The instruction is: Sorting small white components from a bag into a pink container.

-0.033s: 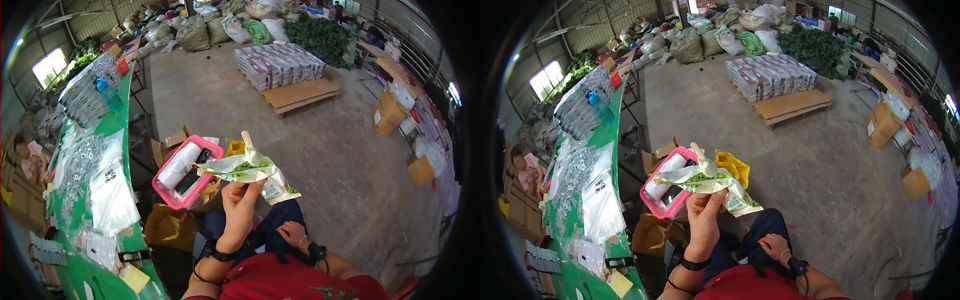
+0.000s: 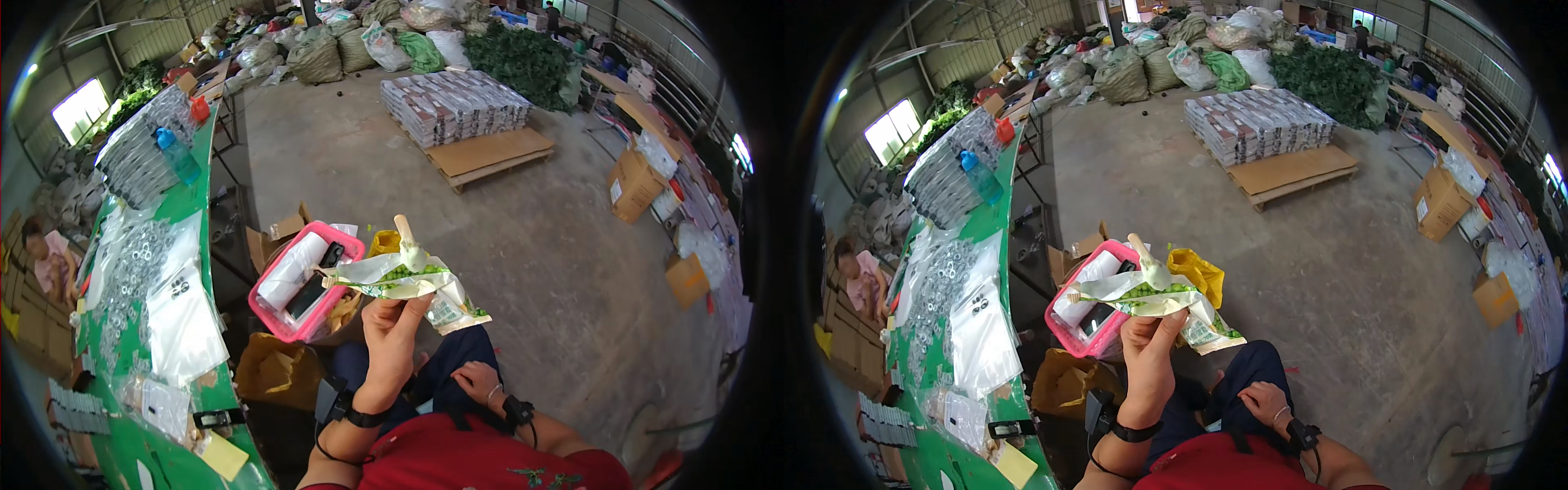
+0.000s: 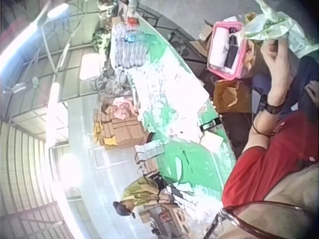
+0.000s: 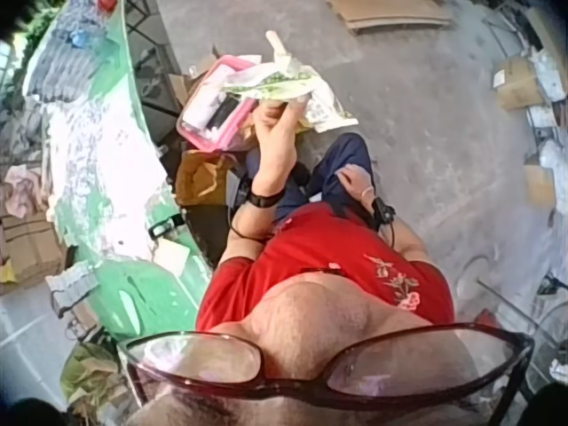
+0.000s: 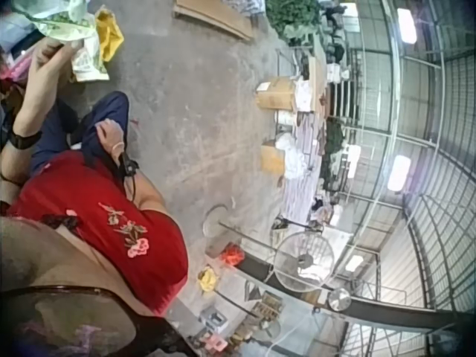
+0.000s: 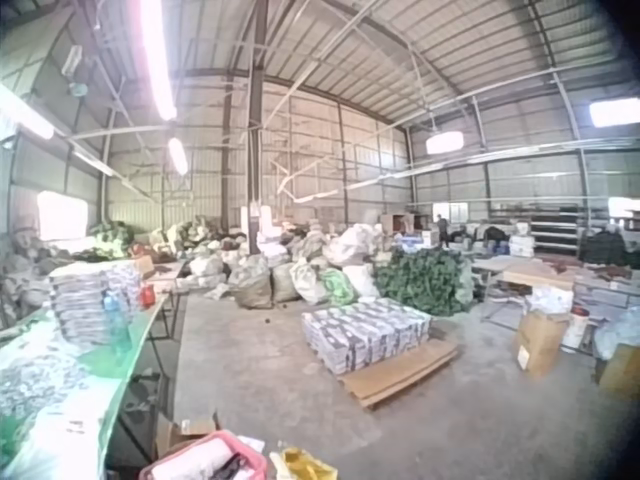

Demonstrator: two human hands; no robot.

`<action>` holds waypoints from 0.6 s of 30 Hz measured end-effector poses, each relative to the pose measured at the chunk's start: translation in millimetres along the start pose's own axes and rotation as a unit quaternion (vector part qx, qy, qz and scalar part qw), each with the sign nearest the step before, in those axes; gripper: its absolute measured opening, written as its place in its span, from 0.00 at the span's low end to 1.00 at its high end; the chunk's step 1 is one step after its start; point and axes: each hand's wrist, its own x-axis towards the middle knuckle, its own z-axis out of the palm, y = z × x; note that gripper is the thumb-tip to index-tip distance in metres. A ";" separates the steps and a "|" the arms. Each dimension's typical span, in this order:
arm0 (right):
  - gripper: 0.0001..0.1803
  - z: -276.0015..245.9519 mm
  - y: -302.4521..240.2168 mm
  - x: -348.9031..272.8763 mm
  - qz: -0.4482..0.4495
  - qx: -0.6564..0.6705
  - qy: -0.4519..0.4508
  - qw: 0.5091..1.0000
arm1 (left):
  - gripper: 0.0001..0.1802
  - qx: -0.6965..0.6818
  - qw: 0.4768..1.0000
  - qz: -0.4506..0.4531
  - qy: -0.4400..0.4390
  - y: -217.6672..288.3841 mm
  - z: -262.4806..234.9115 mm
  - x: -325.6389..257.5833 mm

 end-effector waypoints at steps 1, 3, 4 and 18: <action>0.04 0.3 0.2 0.0 0.000 0.003 0.000 1.000 | 0.11 0.005 1.000 0.002 0.004 -0.1 0.1 -0.3; 0.04 0.3 0.0 -0.1 -0.001 0.005 0.000 1.000 | 0.10 0.010 1.000 0.004 0.008 -0.9 -1.9 -1.4; 0.04 0.0 -0.4 -0.1 0.000 0.008 -0.004 1.000 | 0.12 0.030 0.999 0.012 0.003 -2.7 -5.9 -3.2; 0.07 3.4 2.5 1.2 -0.019 -0.013 0.032 0.999 | 0.10 0.365 0.833 0.316 -0.270 83.9 17.7 -1.9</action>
